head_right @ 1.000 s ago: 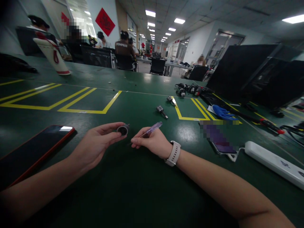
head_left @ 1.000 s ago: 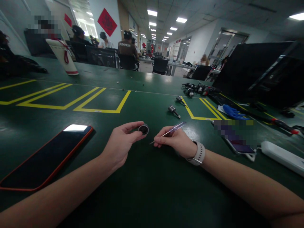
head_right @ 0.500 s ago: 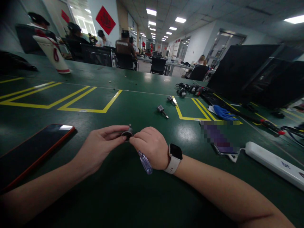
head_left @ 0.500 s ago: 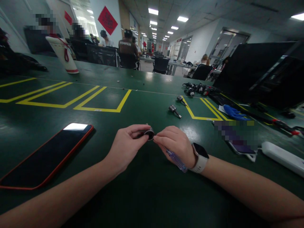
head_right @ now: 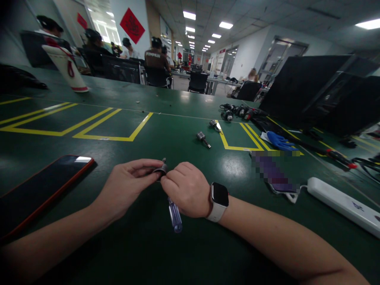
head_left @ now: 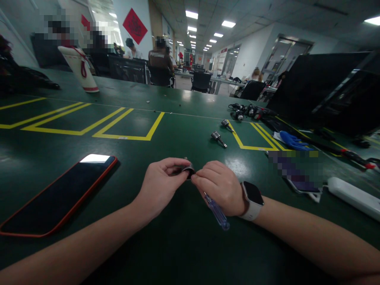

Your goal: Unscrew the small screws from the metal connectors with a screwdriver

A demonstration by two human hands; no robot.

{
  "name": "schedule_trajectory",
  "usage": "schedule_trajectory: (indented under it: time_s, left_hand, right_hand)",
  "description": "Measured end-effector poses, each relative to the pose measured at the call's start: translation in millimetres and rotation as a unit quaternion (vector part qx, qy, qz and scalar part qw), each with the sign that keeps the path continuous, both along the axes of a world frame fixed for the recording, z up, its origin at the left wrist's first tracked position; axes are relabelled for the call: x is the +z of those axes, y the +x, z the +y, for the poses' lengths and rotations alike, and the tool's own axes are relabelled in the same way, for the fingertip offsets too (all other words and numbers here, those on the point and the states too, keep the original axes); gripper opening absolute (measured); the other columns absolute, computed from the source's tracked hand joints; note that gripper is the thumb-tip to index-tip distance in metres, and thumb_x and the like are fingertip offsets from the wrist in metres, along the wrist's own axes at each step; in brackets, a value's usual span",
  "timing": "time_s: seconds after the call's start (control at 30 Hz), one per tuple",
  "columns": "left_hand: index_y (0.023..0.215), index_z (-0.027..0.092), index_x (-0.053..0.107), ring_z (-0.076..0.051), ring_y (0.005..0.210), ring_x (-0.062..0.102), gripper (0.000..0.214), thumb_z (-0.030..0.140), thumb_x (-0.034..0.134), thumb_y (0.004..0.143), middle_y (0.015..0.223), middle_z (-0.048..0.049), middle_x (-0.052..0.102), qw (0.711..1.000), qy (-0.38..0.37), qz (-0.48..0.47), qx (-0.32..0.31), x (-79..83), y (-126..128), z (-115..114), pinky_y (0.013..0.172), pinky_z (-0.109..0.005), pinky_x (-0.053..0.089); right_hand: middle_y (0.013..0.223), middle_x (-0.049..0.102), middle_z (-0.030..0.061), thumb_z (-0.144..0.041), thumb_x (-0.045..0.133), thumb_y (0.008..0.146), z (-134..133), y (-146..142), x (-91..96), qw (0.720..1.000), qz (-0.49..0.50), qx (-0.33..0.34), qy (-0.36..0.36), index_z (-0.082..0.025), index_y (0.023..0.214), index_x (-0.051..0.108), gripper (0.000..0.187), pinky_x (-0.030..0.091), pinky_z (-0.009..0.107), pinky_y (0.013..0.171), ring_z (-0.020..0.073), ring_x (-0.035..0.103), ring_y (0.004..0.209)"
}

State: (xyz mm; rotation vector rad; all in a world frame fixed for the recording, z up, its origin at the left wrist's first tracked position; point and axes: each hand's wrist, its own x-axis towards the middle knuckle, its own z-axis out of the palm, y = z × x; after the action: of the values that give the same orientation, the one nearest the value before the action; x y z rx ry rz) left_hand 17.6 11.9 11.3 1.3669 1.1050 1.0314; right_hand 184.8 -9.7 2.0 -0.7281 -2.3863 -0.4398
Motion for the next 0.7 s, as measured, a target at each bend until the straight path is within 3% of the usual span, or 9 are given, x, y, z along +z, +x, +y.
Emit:
schedule_trajectory:
  time_s: [0.17,0.37,0.7]
  left_hand:
    - [0.081,0.015,0.070,-0.015,0.084,0.068,0.018,0.011,0.067,0.064,0.092,-0.0040,0.072,0.999,0.024,0.019,0.018,0.8,1.5,-1.4,0.080,-0.024,0.053]
    - [0.082,0.016,0.070,-0.017,0.088,0.067,0.018,0.012,0.067,0.065,0.096,-0.0045,0.072,1.000,0.025,0.016,0.005,-2.5,-0.3,0.4,0.080,-0.026,0.053]
    - [0.086,0.015,0.070,-0.018,0.087,0.068,0.021,0.015,0.069,0.065,0.094,-0.0049,0.074,1.000,-0.016,-0.016,0.002,-2.3,-0.8,2.0,0.079,-0.028,0.053]
  right_hand:
    - [0.070,0.065,0.0085,-0.011,0.041,0.089,-3.2,-6.2,3.1,0.999,-0.037,-0.031,0.010,-0.011,0.076,0.063,0.026,0.042,0.032,0.059,0.0176,0.054,0.063]
    - [0.078,0.067,0.0065,-0.015,0.053,0.085,-2.8,-3.6,-0.3,0.986,0.127,-0.014,-0.109,-0.012,0.083,0.060,0.009,0.046,0.028,0.064,0.0146,0.059,0.069]
    - [0.079,0.066,0.0093,-0.013,0.049,0.085,-0.5,1.5,-9.4,0.996,0.064,0.037,-0.045,-0.011,0.087,0.060,0.011,0.046,0.031,0.063,0.0170,0.058,0.073]
